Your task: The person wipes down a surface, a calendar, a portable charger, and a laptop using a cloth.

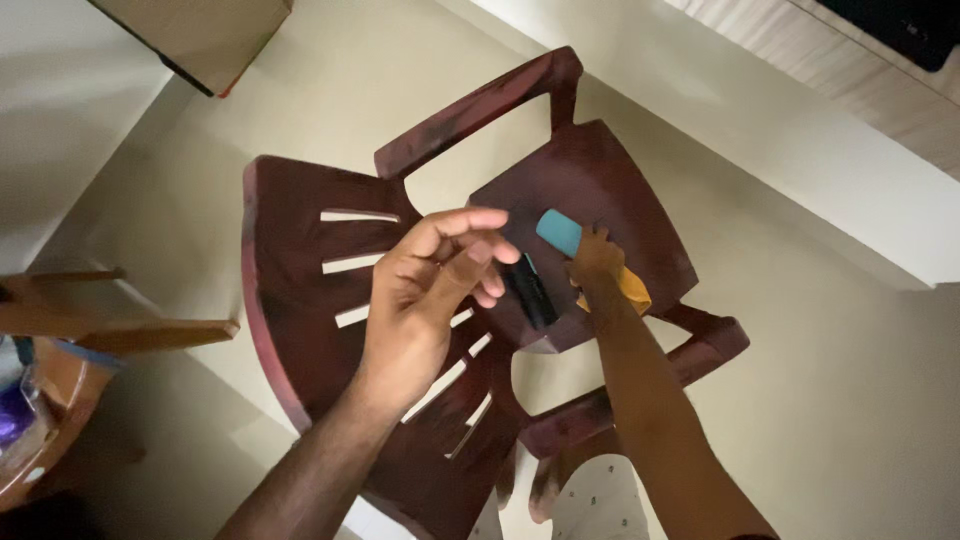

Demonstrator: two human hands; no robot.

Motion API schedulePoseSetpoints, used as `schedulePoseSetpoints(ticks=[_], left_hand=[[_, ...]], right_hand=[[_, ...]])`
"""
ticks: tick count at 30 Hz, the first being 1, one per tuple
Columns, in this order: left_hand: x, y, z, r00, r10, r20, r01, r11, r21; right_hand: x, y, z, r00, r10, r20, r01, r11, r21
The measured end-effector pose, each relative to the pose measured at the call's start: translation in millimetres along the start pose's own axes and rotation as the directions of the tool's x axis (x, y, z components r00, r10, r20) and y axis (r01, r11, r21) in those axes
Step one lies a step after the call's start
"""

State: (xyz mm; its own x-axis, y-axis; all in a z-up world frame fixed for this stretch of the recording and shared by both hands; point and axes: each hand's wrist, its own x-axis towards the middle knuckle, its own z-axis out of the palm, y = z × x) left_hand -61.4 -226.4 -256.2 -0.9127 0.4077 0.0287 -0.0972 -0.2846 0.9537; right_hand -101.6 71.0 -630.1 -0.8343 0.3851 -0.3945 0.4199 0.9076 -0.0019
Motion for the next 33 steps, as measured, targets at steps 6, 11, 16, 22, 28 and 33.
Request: schedulePoseSetpoints(ticks=[6, 11, 16, 22, 28, 33], left_hand=[[8, -4, 2, 0.999, -0.033, -0.041, 0.032, 0.999, -0.044], [28, 28, 34, 0.997, -0.063, -0.045, 0.060, 0.996, -0.067], [43, 77, 68, 0.996, -0.079, -0.032, 0.076, 0.993, -0.095], [51, 139, 102, 0.999, 0.004, -0.045, -0.007, 0.998, -0.059], [45, 210, 132, 1.000, 0.003, -0.008, -0.003, 0.997, -0.073], [29, 247, 158, 0.966, 0.076, 0.245, -0.035, 0.985, -0.167]], right_hand=[[-13, 11, -13, 0.998, -0.052, -0.047, 0.053, 0.998, 0.028], [-65, 10, -117, 0.996, -0.039, -0.085, 0.050, 0.990, 0.134], [-130, 19, -248, 0.925, -0.134, -0.356, 0.228, 0.945, 0.236], [-245, 27, -427, 0.869, -0.193, -0.455, 0.325, 0.916, 0.233], [-356, 30, -565, 0.764, -0.243, -0.598, 0.411, 0.897, 0.161], [-431, 37, -622, 0.799, -0.269, -0.537, 0.435, 0.876, 0.208]])
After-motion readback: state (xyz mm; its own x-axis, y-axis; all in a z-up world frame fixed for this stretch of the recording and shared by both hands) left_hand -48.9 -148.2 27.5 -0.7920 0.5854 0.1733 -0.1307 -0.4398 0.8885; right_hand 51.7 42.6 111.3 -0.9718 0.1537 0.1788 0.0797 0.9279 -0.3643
